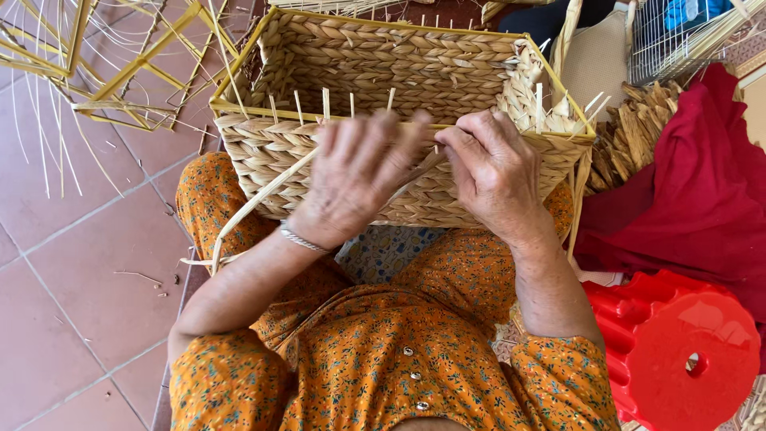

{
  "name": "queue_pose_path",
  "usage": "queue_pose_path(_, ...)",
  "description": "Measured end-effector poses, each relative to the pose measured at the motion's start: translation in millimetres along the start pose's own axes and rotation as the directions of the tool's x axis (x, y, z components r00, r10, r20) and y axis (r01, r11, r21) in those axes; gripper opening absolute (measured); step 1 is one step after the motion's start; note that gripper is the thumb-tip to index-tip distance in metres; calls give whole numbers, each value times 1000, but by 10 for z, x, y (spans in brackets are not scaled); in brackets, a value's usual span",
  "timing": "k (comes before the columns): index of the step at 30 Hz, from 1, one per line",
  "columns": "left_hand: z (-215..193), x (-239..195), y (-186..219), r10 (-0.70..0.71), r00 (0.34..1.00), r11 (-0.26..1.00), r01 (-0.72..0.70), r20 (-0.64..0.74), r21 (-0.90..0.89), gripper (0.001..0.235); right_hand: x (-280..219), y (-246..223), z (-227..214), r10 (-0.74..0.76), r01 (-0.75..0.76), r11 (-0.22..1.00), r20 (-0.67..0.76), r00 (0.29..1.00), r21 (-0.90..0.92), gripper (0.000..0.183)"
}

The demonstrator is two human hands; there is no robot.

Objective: The person weaves a rectangular basket by hand, interlacing dried palm strips through a vertical frame. They repeatedly thread, pull, and tuck the strips to build up the basket walls.

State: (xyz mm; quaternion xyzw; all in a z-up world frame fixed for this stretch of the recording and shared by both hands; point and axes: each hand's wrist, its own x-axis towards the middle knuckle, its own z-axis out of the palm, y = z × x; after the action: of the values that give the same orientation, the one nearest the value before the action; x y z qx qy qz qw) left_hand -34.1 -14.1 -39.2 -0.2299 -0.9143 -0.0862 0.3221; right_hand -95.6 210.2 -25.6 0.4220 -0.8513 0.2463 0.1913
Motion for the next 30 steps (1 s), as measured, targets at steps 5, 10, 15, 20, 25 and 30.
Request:
queue_pose_path(5, -224, -98, -177, -10, 993, 993, -4, 120, 118, 44, 45, -65, 106, -5, 4, 1000, -92, 996, -13, 13)
queue_pose_path(10, -179, -116, -125, 75, 992, 989, -87, 103, 117, 28, 32, -87, 164, 98, -88, 994, -172, 980, 62, 11)
queue_pose_path(15, -89, -354, 52, -93, 921, 965, 177, 379, -194, 9, 3, -109, 172, 154, -137, 986, -202, 967, 95, 13)
queue_pose_path(20, -43, -351, -211, -293, 848, 885, 415, 442, -210, 29, 26, -91, 230, 151, -146, 988, -254, 955, 41, 17)
queue_pose_path(25, -514, -269, -304, -260, 953, 958, 275, 156, -80, 25, 40, -44, 341, 338, -312, 940, -249, 908, 137, 35)
queue_pose_path(30, -768, -386, 171, -134, 975, 961, 172, 179, -216, 58, -21, 28, 583, -48, -13, 984, -330, 943, -179, 11)
